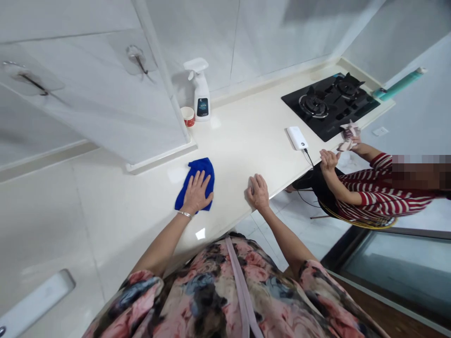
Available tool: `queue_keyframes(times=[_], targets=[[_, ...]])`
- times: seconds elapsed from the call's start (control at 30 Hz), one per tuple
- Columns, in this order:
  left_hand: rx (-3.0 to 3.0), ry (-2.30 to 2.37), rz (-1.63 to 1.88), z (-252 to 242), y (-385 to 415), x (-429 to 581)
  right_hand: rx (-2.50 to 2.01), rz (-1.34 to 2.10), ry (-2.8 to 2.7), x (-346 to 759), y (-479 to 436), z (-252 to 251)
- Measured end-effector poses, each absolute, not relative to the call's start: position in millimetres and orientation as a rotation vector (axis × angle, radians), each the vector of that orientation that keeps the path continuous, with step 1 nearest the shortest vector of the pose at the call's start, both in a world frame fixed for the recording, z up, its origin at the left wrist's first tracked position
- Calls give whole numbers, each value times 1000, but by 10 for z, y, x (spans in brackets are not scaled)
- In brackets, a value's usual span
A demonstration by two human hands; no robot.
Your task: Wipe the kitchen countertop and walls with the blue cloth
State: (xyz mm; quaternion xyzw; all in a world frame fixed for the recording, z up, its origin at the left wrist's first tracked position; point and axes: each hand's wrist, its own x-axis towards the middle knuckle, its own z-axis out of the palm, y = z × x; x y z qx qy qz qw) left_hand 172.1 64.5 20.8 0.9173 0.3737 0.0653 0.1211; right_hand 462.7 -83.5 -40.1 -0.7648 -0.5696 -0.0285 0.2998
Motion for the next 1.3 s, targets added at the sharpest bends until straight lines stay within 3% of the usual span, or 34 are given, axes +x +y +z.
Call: queue_keyframes(times=[0.23, 0.5, 0.93, 1.3], targets=[[2691, 765, 191, 182, -111, 1937, -2020, -45, -1549, 4659, -854, -436], [2699, 597, 182, 180, -449, 2256, -1891, -34, -1324, 4687, -893, -440], [2694, 637, 172, 134, -257, 2968, -1919, -18, -1171, 4660, -860, -414], [2710, 557, 262, 99, -78, 2711, -1868, -61, -1232, 4696, -866, -511]])
